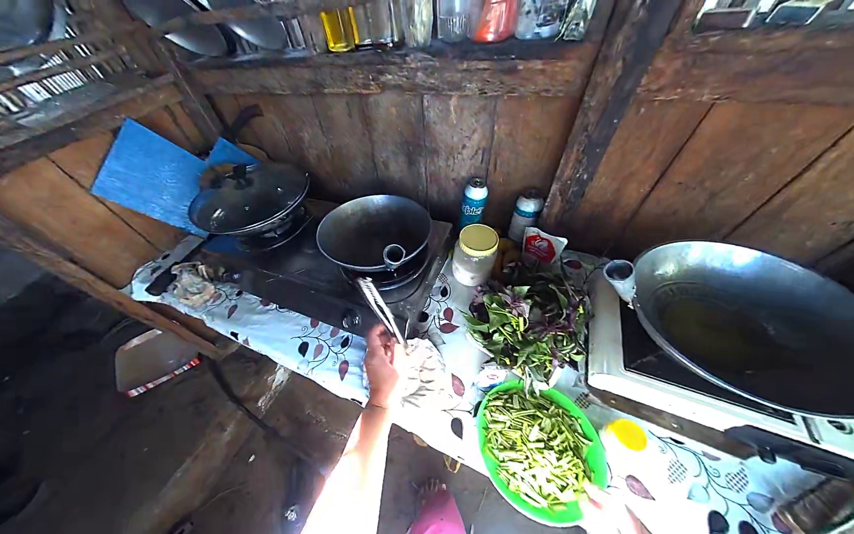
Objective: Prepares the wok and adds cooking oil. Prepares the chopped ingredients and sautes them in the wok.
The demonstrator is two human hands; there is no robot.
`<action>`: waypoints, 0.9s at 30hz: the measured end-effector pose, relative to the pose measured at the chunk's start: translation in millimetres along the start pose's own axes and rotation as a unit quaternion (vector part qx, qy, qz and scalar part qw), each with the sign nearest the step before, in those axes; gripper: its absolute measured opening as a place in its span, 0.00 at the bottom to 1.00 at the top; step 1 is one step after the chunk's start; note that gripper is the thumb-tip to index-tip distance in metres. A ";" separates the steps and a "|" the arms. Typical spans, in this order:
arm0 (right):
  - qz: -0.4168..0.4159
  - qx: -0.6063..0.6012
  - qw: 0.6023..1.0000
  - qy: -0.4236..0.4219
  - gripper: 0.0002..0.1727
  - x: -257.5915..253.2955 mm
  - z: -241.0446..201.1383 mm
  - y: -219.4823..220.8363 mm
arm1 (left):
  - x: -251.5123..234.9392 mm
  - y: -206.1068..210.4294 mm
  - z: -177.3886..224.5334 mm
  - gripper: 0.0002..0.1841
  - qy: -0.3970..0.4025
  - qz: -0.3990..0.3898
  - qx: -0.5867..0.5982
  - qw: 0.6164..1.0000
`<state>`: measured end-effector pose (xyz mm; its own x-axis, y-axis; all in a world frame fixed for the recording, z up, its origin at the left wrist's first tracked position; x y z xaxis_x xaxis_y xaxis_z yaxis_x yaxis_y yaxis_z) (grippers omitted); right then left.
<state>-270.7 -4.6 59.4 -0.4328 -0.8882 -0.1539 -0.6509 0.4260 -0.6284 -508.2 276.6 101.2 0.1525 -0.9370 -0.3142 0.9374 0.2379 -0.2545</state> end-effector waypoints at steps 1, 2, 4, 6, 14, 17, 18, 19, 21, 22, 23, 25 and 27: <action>-0.022 -0.013 0.999 0.037 0.20 -19.1 -15.8 7.8 | -15.4 -6.0 6.2 0.23 -0.015 0.019 0.027 0.999; -0.030 -0.034 0.998 0.049 0.23 -41.2 -33.5 17.6 | -31.2 -11.7 12.6 0.23 -0.037 0.040 0.046 0.997; -0.055 -0.086 0.994 0.039 0.28 -91.5 -80.7 36.6 | -62.2 -22.3 22.1 0.21 -0.085 0.081 0.066 0.991; -0.079 -0.148 0.984 -0.056 0.34 -141.2 -127.5 57.5 | -84.3 -28.5 25.4 0.20 -0.113 0.100 0.058 0.987; -0.157 0.001 0.973 -0.169 0.39 -287.7 -254.5 160.0 | -103.2 -67.4 -5.9 0.23 -0.063 0.001 -0.026 0.998; -0.131 -0.014 0.977 -0.167 0.26 -294.0 -250.3 188.8 | -110.5 -93.1 -26.2 0.23 -0.039 0.011 -0.027 0.999; -0.125 -0.014 0.978 -0.165 0.25 -293.7 -248.6 195.6 | -111.6 -98.3 -31.4 0.23 -0.034 0.008 -0.017 0.999; -0.126 -0.009 0.980 -0.155 0.23 -294.0 -248.3 200.6 | -112.1 -101.4 -34.1 0.23 -0.032 0.003 -0.011 0.999; -0.149 0.003 0.979 -0.137 0.22 -296.2 -250.7 208.0 | -112.6 -102.6 -32.7 0.24 -0.034 -0.007 -0.006 0.999; -0.156 0.005 0.978 -0.136 0.22 -297.4 -253.5 210.3 | -114.4 -101.2 -30.7 0.24 -0.029 -0.008 -0.002 1.000; -0.165 0.003 0.977 -0.135 0.22 -298.4 -257.3 211.1 | -116.8 -98.5 -26.9 0.24 -0.023 -0.009 0.004 1.000; -0.175 -0.009 0.975 -0.134 0.23 -298.1 -262.3 209.7 | -120.9 -90.0 -17.7 0.22 -0.009 -0.010 0.019 1.000; -0.180 -0.021 0.974 -0.136 0.24 -297.9 -261.7 206.1 | -123.2 -79.2 -4.1 0.23 0.005 -0.028 0.018 0.999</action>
<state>-439.1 392.7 175.3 0.0064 -0.9917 -0.1287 -0.7576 0.0791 -0.6479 -602.5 374.3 156.2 0.0966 -0.9457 -0.3103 0.9548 0.1761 -0.2394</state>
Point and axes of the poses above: each hand's wrist, its own x-axis away from the middle knuckle, its own y-axis out of the palm, z = x × y, the point moved 2 cm from there along -x, towards the middle knuckle, and after that the axes turned 2 degrees about z, right-handed, at the moved point
